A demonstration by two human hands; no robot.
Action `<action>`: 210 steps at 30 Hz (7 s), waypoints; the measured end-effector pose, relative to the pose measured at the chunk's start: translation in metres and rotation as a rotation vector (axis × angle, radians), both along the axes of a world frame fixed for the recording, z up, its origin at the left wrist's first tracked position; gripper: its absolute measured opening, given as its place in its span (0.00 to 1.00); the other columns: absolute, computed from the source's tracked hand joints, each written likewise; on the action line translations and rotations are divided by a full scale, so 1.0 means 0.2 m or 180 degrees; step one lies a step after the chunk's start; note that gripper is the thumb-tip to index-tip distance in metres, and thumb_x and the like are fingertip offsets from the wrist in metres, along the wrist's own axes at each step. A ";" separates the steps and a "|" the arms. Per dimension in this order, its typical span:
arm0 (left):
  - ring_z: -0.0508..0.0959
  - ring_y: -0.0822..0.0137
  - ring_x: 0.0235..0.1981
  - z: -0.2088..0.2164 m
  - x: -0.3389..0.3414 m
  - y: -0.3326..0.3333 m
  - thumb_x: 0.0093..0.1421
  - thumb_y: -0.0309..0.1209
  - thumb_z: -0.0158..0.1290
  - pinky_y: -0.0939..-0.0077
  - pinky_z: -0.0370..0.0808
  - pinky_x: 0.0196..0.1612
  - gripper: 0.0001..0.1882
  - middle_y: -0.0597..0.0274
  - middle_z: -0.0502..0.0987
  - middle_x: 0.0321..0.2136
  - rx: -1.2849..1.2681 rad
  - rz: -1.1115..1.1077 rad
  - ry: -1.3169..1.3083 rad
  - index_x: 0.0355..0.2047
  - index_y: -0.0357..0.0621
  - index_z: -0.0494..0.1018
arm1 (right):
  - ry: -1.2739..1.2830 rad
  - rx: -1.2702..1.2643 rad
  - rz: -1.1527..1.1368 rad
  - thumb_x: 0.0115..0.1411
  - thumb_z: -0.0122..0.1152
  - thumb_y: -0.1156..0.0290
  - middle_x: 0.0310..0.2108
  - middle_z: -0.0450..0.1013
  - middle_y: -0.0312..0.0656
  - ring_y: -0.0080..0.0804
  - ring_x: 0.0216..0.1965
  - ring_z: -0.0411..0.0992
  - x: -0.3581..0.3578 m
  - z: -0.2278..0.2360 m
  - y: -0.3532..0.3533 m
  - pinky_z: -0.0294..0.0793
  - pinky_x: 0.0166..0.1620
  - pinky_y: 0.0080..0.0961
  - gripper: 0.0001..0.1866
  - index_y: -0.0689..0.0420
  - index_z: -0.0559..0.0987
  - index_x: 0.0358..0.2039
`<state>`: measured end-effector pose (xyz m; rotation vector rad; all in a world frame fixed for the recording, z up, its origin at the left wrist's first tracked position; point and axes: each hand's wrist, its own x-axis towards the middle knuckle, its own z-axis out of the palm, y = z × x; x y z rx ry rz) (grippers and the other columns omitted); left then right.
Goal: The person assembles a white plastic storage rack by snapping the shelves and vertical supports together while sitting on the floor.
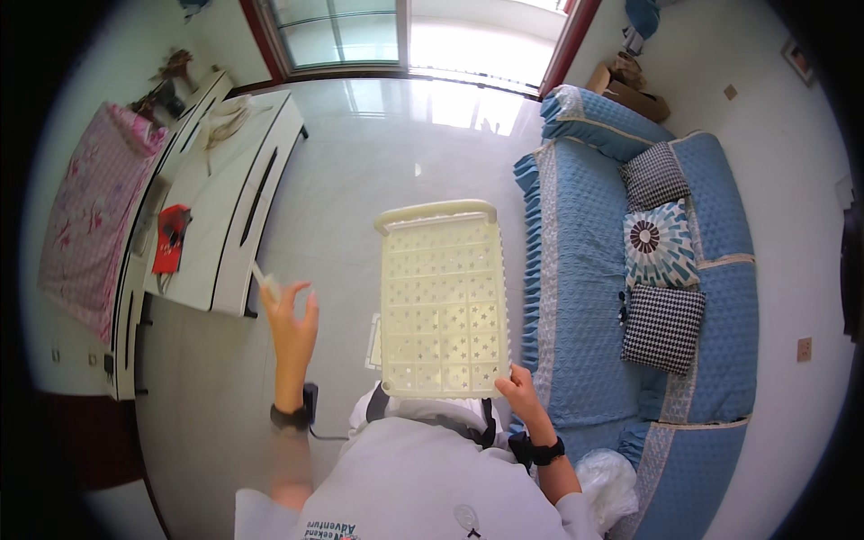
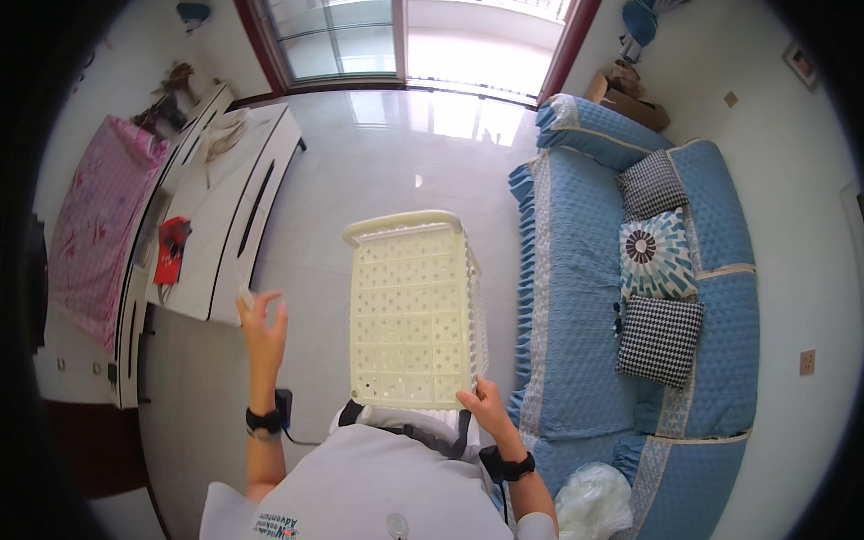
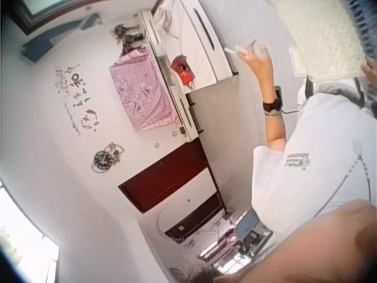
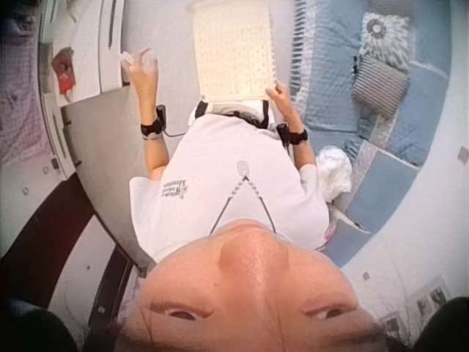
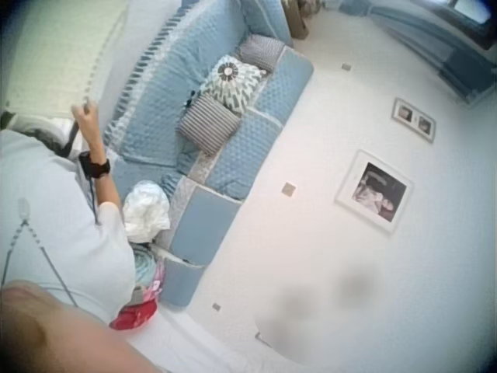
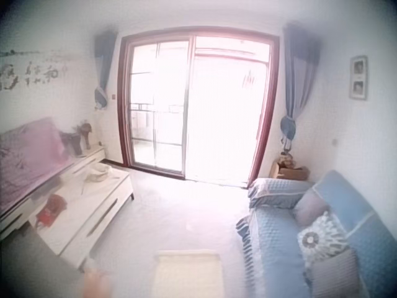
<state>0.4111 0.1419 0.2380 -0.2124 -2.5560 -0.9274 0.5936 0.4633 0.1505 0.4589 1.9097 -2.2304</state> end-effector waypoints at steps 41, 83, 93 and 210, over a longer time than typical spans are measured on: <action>0.71 0.61 0.25 0.40 -4.28 3.48 0.42 0.42 0.65 0.68 0.69 0.26 0.19 0.58 0.63 0.27 -0.0639 -0.2286 0.0473 0.21 0.38 0.73 | 0.0785 0.1328 0.1278 0.49 0.65 0.62 0.34 0.73 0.47 0.40 0.40 0.70 -4.18 0.00 2.72 0.68 0.44 0.29 0.20 0.62 0.75 0.38; 0.69 0.58 0.35 0.53 -6.00 4.72 0.46 0.48 0.60 0.66 0.68 0.43 0.21 0.57 0.65 0.30 -0.0825 -0.0891 0.0638 0.21 0.42 0.70 | 0.2950 0.1541 0.3420 0.29 0.76 0.54 0.21 0.60 0.40 0.39 0.27 0.58 -7.53 0.67 4.20 0.59 0.34 0.26 0.31 0.61 0.67 0.23; 0.69 0.56 0.34 0.53 -5.86 5.20 0.51 0.50 0.54 0.65 0.66 0.45 0.22 0.56 0.65 0.31 -0.0847 0.0042 0.0559 0.21 0.41 0.71 | 0.3464 0.1651 0.3766 0.26 0.77 0.68 0.25 0.65 0.41 0.41 0.30 0.61 -7.53 0.74 4.52 0.63 0.34 0.30 0.28 0.62 0.69 0.28; 0.66 0.49 0.49 -1.05 -4.88 4.55 0.53 0.32 0.54 0.60 0.65 0.51 0.23 0.47 0.63 0.50 0.0405 0.2697 -0.0127 0.47 0.38 0.62 | 0.2391 -0.0192 0.1772 0.39 0.76 0.57 0.38 0.69 0.40 0.26 0.36 0.70 -7.34 -0.28 3.55 0.72 0.37 0.21 0.40 0.68 0.67 0.45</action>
